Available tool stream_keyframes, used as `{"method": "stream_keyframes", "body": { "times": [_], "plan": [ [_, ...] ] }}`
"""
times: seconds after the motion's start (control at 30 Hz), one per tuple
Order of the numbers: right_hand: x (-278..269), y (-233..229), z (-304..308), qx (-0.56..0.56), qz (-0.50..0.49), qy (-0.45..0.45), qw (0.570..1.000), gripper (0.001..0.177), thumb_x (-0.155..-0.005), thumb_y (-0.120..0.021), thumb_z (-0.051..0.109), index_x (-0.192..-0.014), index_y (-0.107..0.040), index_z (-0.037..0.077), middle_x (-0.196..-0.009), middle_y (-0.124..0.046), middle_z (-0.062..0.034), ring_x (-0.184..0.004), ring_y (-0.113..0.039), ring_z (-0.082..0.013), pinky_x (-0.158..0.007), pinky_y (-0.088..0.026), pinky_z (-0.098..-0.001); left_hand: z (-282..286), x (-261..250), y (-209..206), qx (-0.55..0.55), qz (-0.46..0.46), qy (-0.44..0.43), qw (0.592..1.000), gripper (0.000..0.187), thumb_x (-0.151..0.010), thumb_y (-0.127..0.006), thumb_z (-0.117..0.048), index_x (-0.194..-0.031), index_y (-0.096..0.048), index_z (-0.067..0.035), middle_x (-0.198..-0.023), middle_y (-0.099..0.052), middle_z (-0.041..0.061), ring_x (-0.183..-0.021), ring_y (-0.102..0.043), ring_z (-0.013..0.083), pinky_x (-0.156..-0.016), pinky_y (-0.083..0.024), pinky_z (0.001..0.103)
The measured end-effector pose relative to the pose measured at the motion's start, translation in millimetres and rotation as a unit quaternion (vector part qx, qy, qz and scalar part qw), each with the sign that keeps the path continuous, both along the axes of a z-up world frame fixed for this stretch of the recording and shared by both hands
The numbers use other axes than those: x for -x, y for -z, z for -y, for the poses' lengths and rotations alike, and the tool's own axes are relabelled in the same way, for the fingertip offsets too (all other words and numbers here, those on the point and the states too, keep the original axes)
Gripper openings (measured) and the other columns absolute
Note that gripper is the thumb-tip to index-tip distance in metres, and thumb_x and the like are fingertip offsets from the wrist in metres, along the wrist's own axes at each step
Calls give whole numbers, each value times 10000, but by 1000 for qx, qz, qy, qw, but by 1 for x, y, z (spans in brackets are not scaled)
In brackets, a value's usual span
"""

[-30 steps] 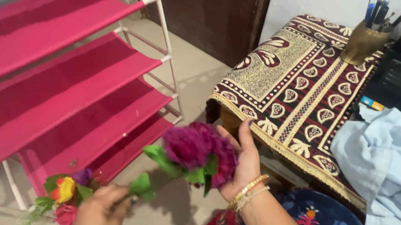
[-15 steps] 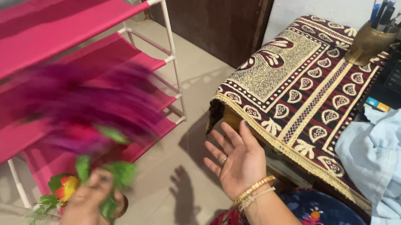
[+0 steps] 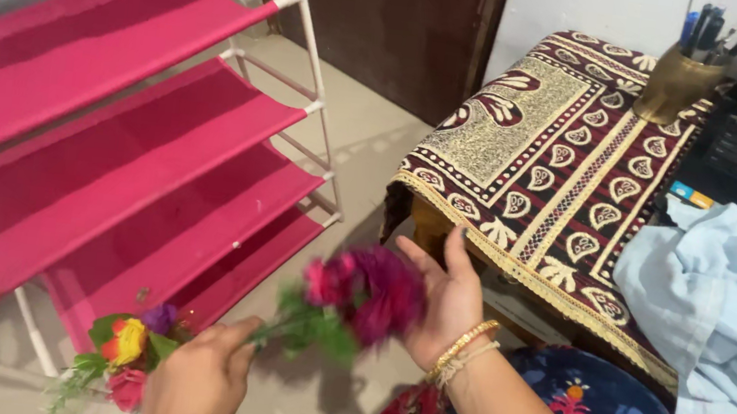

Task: The person wipes a metal tool with a light blue cloth, then wipes the surface of a laptop. They then pick up a bouquet of artificial purple flowers and wipe the petals and leaves with the same cloth.

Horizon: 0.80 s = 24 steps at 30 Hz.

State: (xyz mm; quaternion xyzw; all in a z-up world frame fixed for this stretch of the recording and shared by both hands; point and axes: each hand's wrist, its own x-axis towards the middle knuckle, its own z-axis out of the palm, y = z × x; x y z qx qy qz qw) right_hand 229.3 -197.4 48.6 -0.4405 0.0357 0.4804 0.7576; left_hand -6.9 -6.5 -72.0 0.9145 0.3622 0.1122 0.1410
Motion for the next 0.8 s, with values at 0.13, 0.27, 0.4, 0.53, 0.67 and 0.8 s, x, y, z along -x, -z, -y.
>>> {"method": "stream_keyframes", "body": {
  "times": [0.13,0.27,0.4,0.53,0.67,0.8],
  "plan": [
    [-1,-3,2,30,-21,31,999,1016,-832,-256,854,-1581,-378,178,-1604,-419,-59,-1480,-335,-299,-1206,-131,-595,16,-18,-17,356,301,-35,884,335,-964,-734,-259,-1202,-759,-24,-916,-676,284,-840,-595,431,-710,-455,429],
    [2,-7,0,-24,-73,65,995,1015,-828,-390,816,-1530,-465,88,-1503,-583,-149,-1354,-552,-345,-1102,-399,-582,30,-23,-28,150,162,-15,975,447,-815,-768,-390,-1163,-791,-110,-950,-792,129,-889,-751,186,-804,-568,327],
    [-2,-8,6,-15,-20,6,1000,837,-820,-488,722,-1427,-512,146,-1375,-639,-115,-1235,-632,-315,-953,-545,-551,37,-30,-29,311,149,-117,931,536,-869,-722,-444,-1268,-732,-86,-863,-786,136,-738,-716,152,-729,-563,287],
    [-3,3,7,-76,-28,-33,996,637,-893,-573,556,-1353,-570,115,-1263,-679,-127,-1119,-662,-299,-890,-569,-514,34,-23,-22,560,277,-56,779,564,-1026,-542,-449,-1458,-646,-101,-1074,-735,186,-676,-621,196,-542,-433,318],
    [-7,14,4,-175,-63,-16,982,414,-941,-583,256,-1325,-572,101,-1245,-688,-132,-1101,-688,-284,-929,-598,-488,31,-23,-15,579,341,-6,740,587,-877,-652,-131,-1442,-559,-5,-1162,-751,109,-715,-711,193,-556,-530,309],
    [-8,19,3,-186,-18,38,982,365,-948,-561,105,-1307,-544,47,-1250,-679,-132,-1128,-684,-278,-940,-555,-507,34,-14,-9,507,253,-91,819,627,-792,-734,7,-1389,-582,-108,-782,-744,133,-628,-696,144,-521,-513,286]
  ]
}}
